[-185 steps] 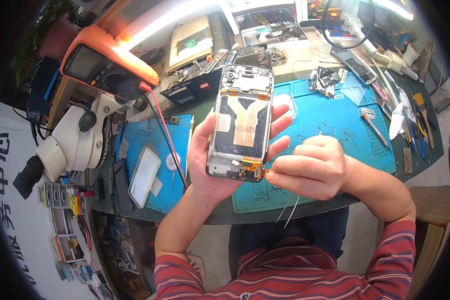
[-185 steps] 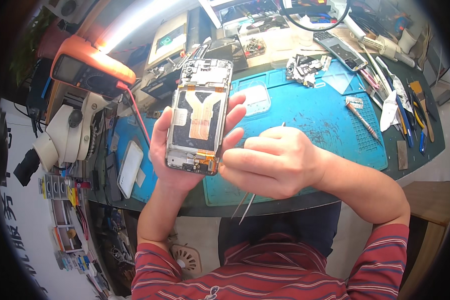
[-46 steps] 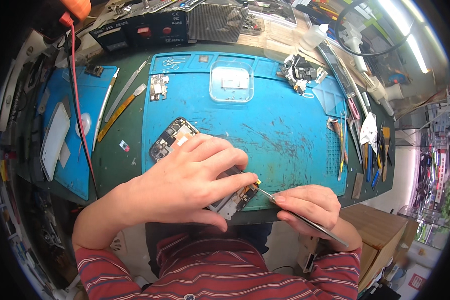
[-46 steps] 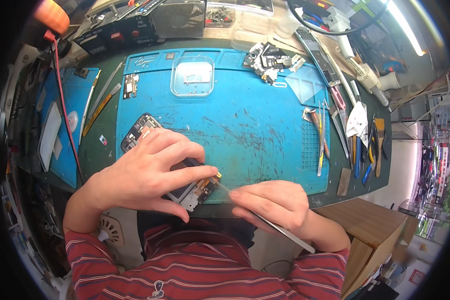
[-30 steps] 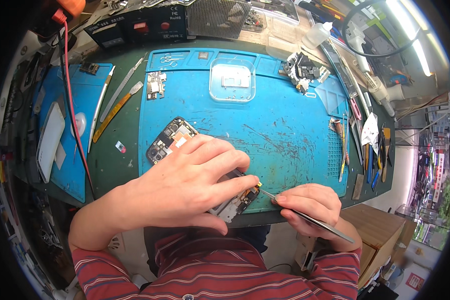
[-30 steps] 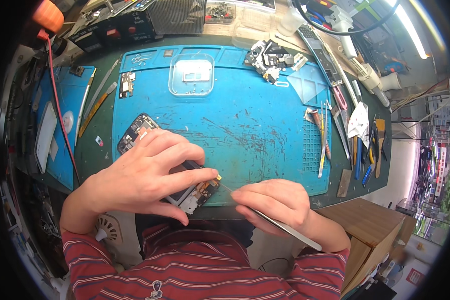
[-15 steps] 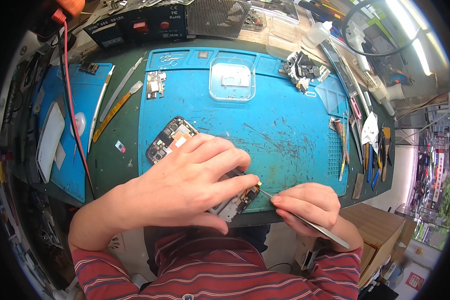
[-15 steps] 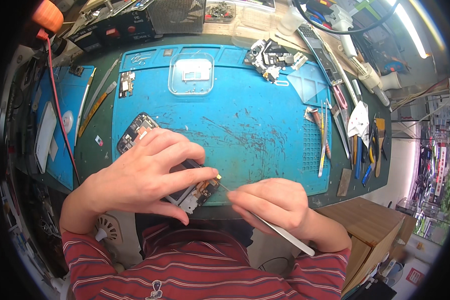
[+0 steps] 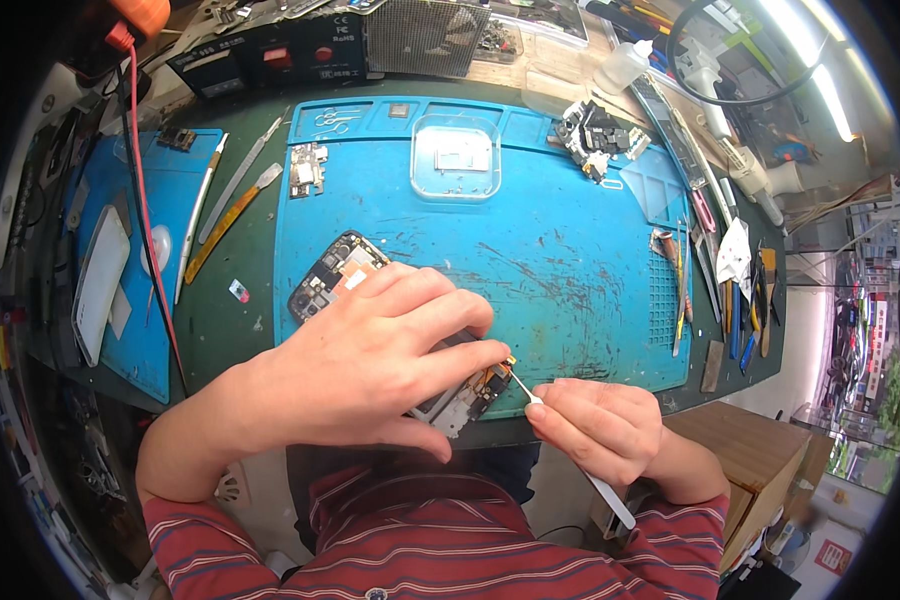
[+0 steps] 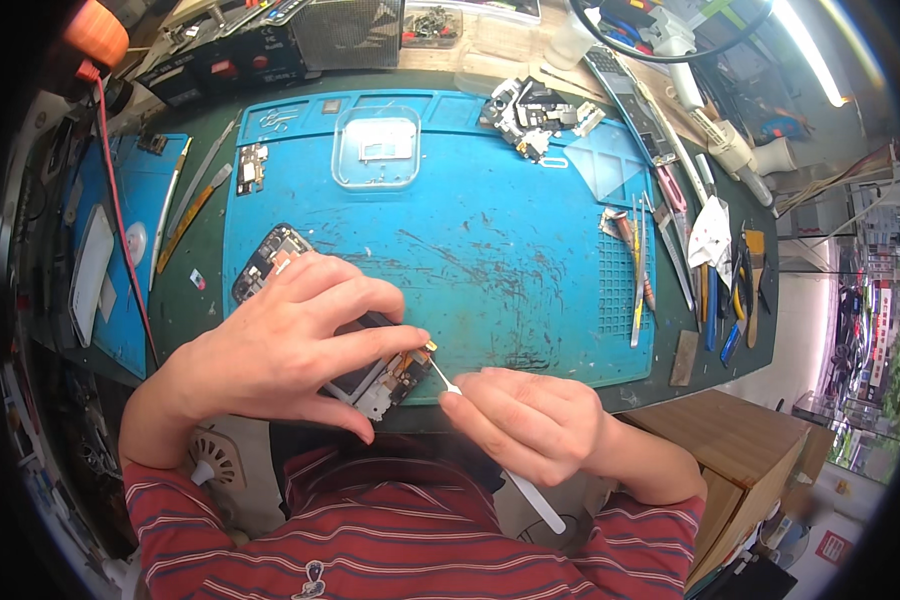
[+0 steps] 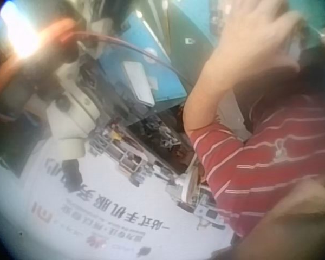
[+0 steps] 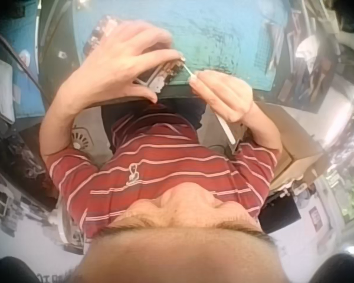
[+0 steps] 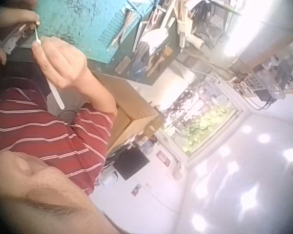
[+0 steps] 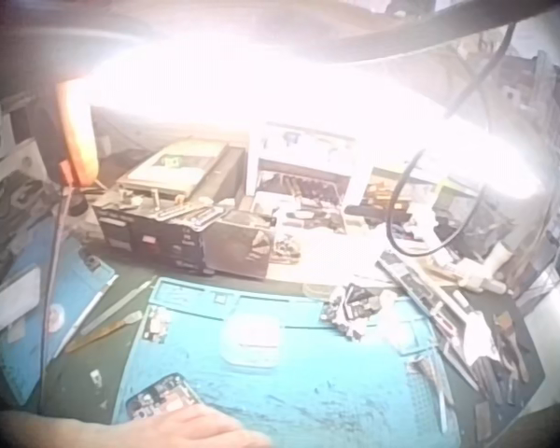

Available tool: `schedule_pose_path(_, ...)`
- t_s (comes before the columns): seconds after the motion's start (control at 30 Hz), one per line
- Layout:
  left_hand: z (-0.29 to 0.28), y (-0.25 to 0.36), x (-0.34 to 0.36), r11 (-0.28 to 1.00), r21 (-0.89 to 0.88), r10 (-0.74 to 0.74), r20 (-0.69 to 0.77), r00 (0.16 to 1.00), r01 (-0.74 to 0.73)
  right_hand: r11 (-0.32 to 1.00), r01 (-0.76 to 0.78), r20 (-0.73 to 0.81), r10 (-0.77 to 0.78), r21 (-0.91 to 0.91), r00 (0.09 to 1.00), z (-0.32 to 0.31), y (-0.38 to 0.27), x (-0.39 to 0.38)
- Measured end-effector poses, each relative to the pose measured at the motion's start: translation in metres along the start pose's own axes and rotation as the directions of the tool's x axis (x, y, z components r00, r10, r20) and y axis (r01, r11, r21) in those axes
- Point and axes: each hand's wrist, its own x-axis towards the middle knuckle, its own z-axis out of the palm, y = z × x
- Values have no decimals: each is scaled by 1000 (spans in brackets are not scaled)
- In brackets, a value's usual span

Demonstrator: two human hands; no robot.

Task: The person disassembles a smartphone, removes the battery and internal components, cleans the back cover with a brush, and reassembles the device using tweezers and a screwdriver. The process includes detaching connectors, peeling off adhesive, and securing the back cover.

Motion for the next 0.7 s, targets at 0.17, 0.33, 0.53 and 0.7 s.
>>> schedule_pose_path(0.17, 1, 0, 1, 1000, 2, -1, -1, 1000, 1, 999, 27, 9, -26, -46, 1000, 0, -2, -1)
schedule_pose_path(0.33, 0, 1, 1, 1000, -1, 3, -1, 1000, -3, 997, 24, -13, -25, -69, 1000, 2, -2, -1)
schedule_pose_path(0.53, 2, 1, -1, 1000, -16, 1, -21, 1000, -1, 999, -15, -80, 12, -37, 997, 5, -3, -4)
schedule_pose_path(0.7, 2, 1, -1, 1000, -19, 0, -16, 1000, -1, 999, -26, -80, 24, -33, 996, 5, -2, -2)
